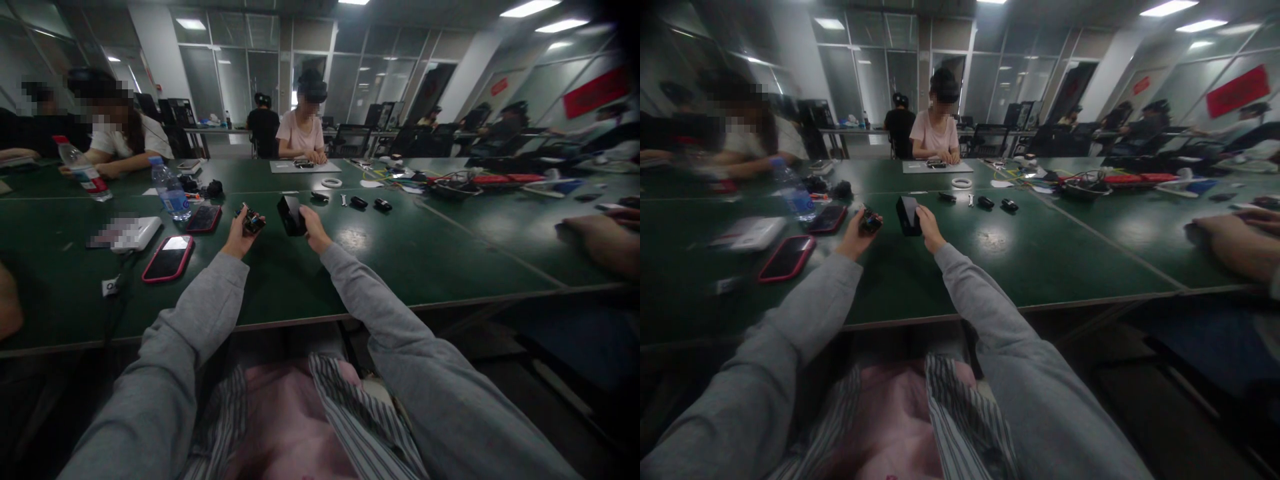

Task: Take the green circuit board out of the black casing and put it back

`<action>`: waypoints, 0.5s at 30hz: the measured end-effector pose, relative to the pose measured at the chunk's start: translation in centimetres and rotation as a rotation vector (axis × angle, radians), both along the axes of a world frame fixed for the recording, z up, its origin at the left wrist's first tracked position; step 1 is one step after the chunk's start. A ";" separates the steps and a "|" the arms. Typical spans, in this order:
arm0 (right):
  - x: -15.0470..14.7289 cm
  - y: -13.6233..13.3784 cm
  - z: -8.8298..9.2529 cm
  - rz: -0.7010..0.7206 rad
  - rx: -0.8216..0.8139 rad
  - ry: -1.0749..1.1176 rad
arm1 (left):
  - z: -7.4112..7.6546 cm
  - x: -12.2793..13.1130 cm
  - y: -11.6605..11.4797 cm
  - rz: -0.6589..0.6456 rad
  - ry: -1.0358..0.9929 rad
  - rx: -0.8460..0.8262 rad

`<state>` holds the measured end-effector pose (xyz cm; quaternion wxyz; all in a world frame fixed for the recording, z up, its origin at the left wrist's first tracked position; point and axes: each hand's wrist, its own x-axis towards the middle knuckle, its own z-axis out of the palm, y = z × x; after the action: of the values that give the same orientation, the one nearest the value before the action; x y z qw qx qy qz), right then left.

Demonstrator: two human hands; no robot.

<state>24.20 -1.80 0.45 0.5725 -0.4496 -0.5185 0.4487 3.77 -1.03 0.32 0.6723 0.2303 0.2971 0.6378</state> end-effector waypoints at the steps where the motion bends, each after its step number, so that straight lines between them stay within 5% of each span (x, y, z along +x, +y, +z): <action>1: 0.0 -0.1 0.2 0.096 -0.109 0.089 | 0.2 -0.1 -0.1 -0.016 -0.002 -0.001; 4: 0.1 -0.9 0.6 0.369 -0.273 0.296 | 0.7 -0.4 -0.7 -0.105 -0.042 -0.030; 8: -0.3 -2.1 1.0 0.470 -0.326 0.383 | 1.1 -0.6 -1.5 -0.222 -0.117 -0.019; 15: -0.4 -0.9 -0.2 0.282 -0.279 0.132 | 2.1 -1.2 -2.7 -0.328 -0.166 0.070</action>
<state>23.77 -2.74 0.23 0.4689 -0.4172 -0.4705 0.6202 2.62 -3.74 2.42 0.7810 0.2453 0.1769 0.5464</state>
